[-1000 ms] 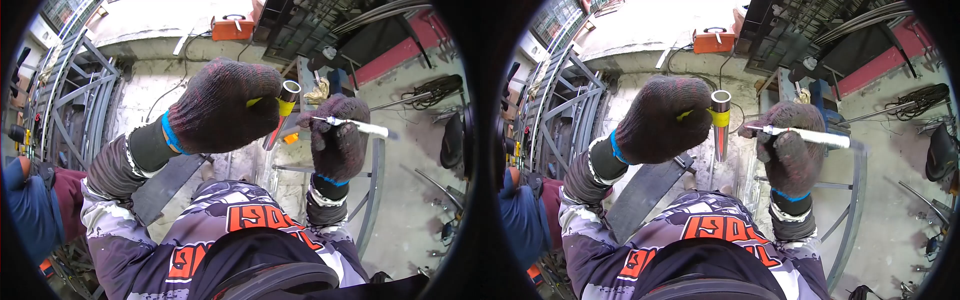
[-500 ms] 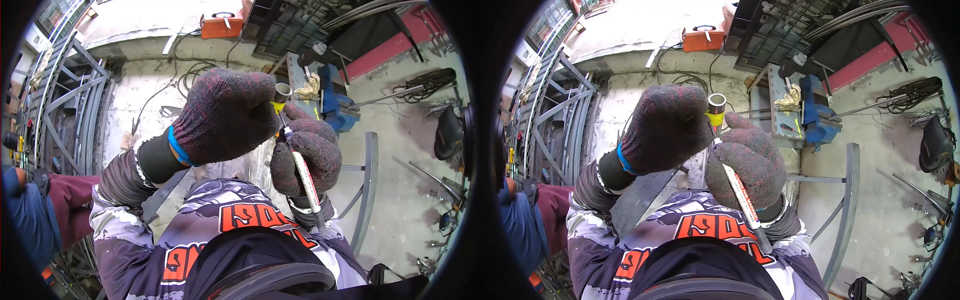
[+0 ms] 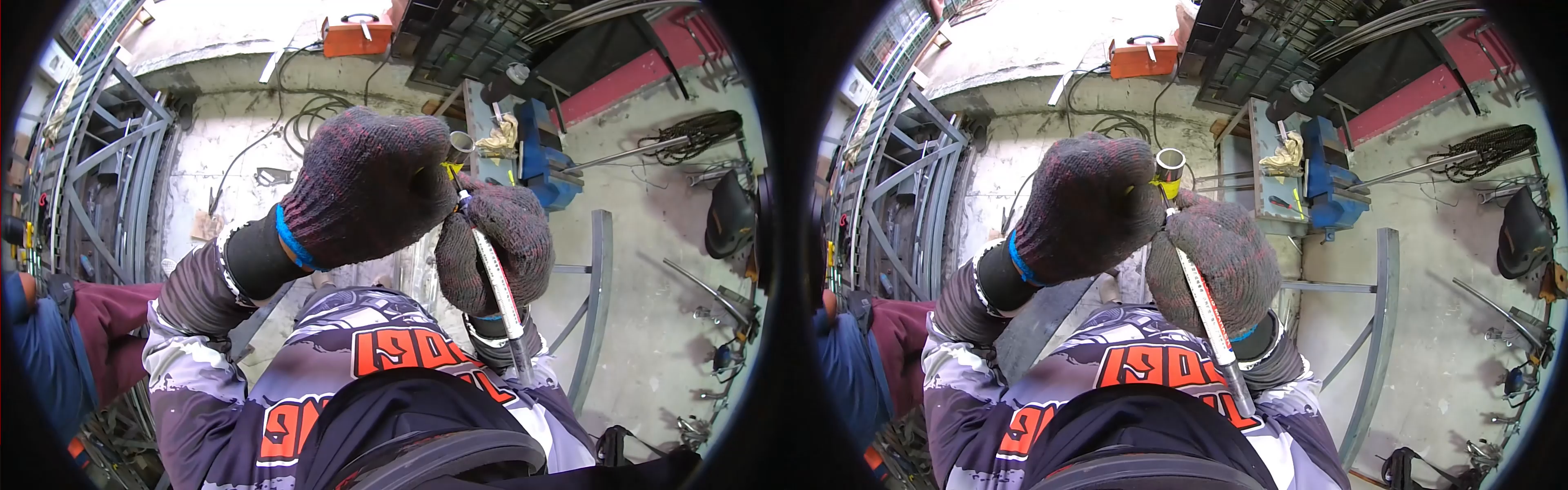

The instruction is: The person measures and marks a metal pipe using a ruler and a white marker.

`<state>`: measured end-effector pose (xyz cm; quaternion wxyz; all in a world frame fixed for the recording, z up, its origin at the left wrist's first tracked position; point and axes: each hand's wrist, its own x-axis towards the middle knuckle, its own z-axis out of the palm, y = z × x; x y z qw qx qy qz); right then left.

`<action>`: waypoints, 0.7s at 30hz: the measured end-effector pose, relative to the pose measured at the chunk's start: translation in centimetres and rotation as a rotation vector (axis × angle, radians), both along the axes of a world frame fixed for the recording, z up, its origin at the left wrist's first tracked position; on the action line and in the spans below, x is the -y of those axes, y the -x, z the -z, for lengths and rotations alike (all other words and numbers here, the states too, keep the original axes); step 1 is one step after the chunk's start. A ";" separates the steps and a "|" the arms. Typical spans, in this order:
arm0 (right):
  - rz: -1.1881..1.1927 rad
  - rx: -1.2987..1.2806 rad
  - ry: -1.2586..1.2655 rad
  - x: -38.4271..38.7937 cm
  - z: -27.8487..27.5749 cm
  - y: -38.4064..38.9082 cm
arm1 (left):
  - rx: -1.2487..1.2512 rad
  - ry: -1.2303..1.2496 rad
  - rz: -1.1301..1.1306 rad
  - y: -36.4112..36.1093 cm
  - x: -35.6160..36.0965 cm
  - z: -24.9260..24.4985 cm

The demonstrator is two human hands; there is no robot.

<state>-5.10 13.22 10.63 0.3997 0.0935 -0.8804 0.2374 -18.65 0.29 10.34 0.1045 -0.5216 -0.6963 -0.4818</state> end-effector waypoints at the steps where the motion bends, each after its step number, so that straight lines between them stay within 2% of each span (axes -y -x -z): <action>1: 0.000 0.001 -0.001 0.0 -0.1 0.0 | 0.001 -0.003 0.002 0.0 0.0 -0.1; 7: 0.040 -0.031 -0.061 0.2 0.0 0.0 | 0.023 0.014 0.012 0.0 -0.1 0.0; 9: 0.086 0.017 0.022 0.4 0.2 -0.2 | 0.007 0.031 0.007 -0.1 -0.1 0.1; 21: 0.039 0.010 -0.037 0.2 -0.4 -0.1 | -0.026 0.064 0.024 0.1 0.2 0.1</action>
